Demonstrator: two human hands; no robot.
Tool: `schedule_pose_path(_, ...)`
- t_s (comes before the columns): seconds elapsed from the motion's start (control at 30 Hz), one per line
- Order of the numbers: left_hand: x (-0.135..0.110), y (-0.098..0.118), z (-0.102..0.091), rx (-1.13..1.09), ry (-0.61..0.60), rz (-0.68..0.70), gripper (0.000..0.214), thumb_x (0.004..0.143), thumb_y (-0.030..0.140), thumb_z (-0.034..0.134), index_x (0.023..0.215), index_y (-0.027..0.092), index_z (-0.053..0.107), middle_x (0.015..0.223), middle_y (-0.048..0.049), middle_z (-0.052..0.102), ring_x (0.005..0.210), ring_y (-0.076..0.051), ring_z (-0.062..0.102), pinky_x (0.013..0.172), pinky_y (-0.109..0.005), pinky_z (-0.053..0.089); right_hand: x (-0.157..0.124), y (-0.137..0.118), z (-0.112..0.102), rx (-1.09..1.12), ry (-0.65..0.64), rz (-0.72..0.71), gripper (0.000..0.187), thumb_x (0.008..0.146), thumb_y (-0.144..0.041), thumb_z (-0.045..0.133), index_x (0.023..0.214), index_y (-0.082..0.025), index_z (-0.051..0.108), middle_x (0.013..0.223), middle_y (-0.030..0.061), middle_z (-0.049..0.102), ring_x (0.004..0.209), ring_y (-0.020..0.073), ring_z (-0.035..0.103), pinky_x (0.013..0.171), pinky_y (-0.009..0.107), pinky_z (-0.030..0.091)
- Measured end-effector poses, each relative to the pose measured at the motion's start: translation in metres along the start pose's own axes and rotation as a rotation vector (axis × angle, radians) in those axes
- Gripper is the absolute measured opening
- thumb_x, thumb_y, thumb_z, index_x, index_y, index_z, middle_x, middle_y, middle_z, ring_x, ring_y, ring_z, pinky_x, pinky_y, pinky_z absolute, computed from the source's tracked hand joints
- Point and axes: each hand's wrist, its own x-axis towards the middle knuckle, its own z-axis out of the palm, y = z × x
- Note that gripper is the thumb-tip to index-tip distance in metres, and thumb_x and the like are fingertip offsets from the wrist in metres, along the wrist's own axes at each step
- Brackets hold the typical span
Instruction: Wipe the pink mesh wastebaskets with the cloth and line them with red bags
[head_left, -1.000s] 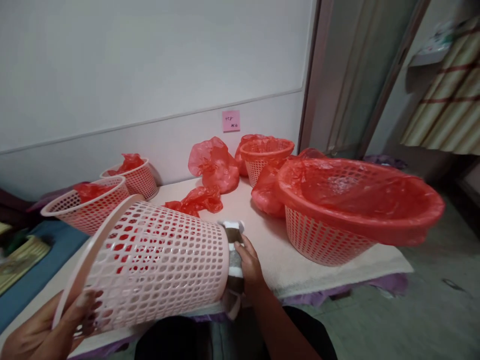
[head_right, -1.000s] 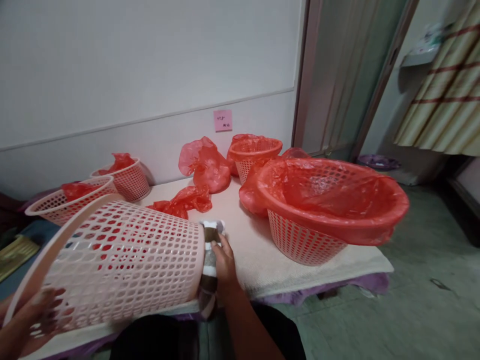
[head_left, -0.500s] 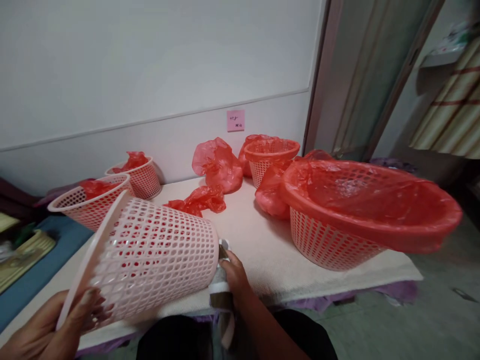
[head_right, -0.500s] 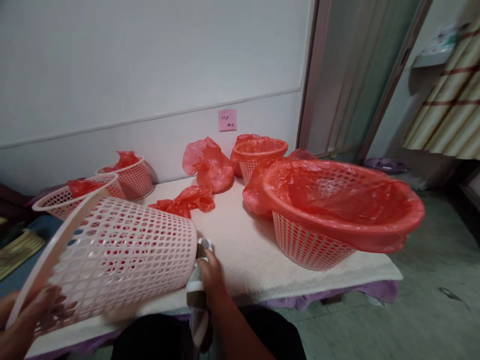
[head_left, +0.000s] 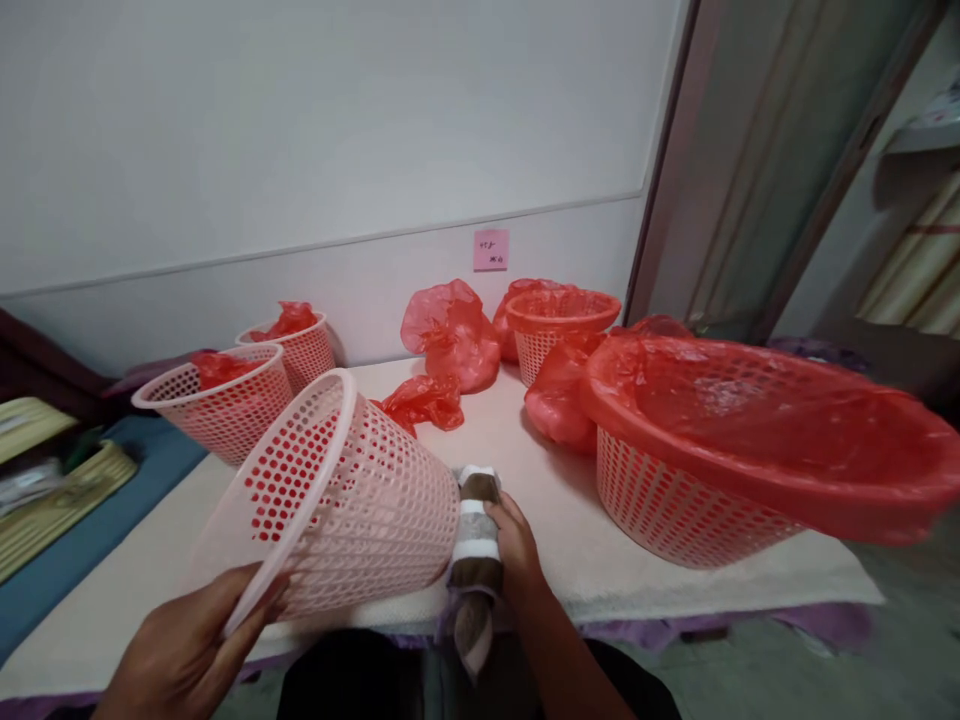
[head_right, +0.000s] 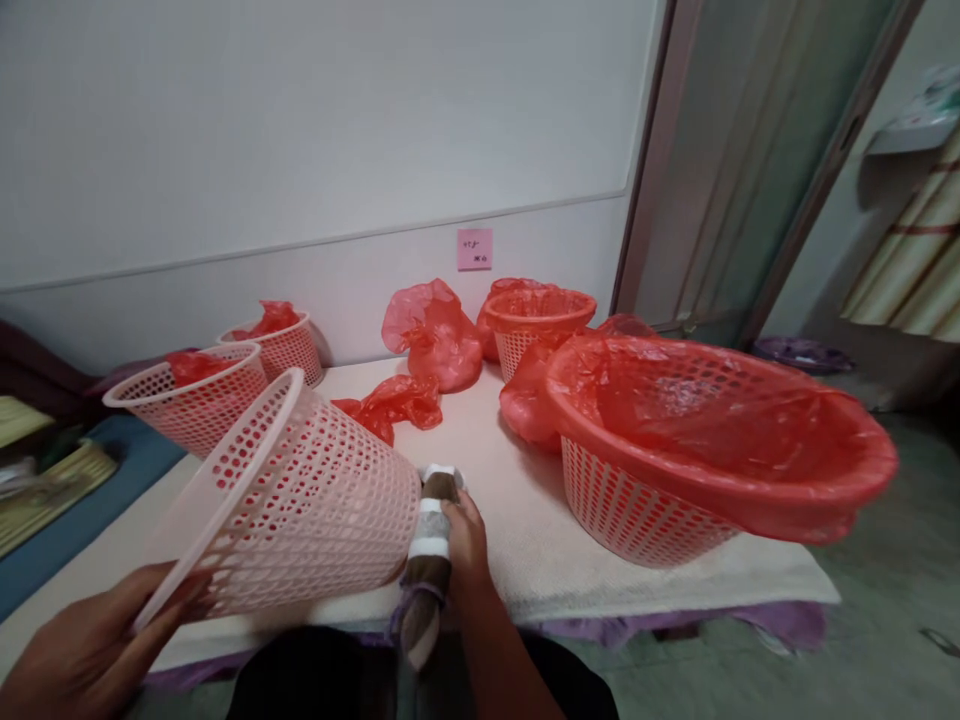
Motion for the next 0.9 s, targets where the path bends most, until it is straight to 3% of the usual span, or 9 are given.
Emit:
schedule_pose_path(0.1,0.000,0.012,0.009,0.007,-0.096,0.252,0.012,0.089,0.035,0.054,0.092,0.029,0.064,0.070,0.0067,0.073,0.057,-0.011,0.069,0.052,-0.015,0.049,-0.001,-0.003,-0.002,-0.004,-0.006,-0.002,0.046,0.062,-0.036,0.066,0.104,-0.016,0.069,0.079,0.0033,0.071,0.064,0.0197,0.062,0.059,0.030,0.047)
schedule_pose_path(0.23,0.003,0.037,0.025,0.050,-0.181,0.452,0.007,0.091,0.021,0.048,0.091,0.023,0.054,0.065,0.0038,0.062,0.053,-0.013,0.062,0.050,-0.023,0.045,-0.005,-0.002,-0.001,-0.017,-0.052,0.004,0.044,0.061,-0.034,0.068,0.101,-0.018,0.070,0.078,0.0024,0.071,0.063,0.0197,0.061,0.058,0.029,0.045)
schedule_pose_path(0.4,0.006,0.064,0.043,0.134,-0.249,0.508,0.010,0.087,0.013,0.048,0.090,0.023,0.049,0.073,0.0004,0.061,0.060,-0.017,0.062,0.051,-0.028,0.043,-0.010,-0.004,0.002,-0.035,-0.053,0.031,0.039,0.061,-0.033,0.068,0.098,-0.020,0.069,0.075,0.0013,0.071,0.061,0.0198,0.060,0.058,0.030,0.046)
schedule_pose_path(0.57,0.005,0.080,0.054,0.149,-0.226,0.548,0.012,0.083,0.012,0.051,0.084,0.024,0.047,0.068,0.0018,0.060,0.054,-0.018,0.059,0.046,-0.031,0.039,-0.008,-0.006,-0.002,-0.095,-0.031,-0.016,0.037,0.062,-0.036,0.067,0.095,-0.020,0.072,0.084,0.0035,0.073,0.076,0.0254,0.064,0.065,0.032,0.048)
schedule_pose_path(0.67,0.007,0.081,0.054,0.170,-0.224,0.557,0.013,0.083,0.013,0.050,0.079,0.024,0.045,0.066,0.0022,0.058,0.052,-0.018,0.057,0.045,-0.031,0.037,-0.006,-0.006,-0.005,-0.136,-0.054,-0.047,0.037,0.063,-0.034,0.067,0.097,-0.020,0.072,0.089,0.0042,0.074,0.083,0.0266,0.065,0.069,0.032,0.048)
schedule_pose_path(0.9,0.035,0.049,0.041,0.229,-0.187,0.580,0.015,0.088,0.015,0.047,0.075,0.022,0.049,0.063,0.0022,0.058,0.051,-0.015,0.057,0.046,-0.027,0.036,-0.001,-0.004,-0.005,-0.194,-0.085,-0.015,0.031,0.060,-0.029,0.064,0.088,-0.019,0.072,0.073,0.0010,0.071,0.063,0.0210,0.060,0.059,0.030,0.044)
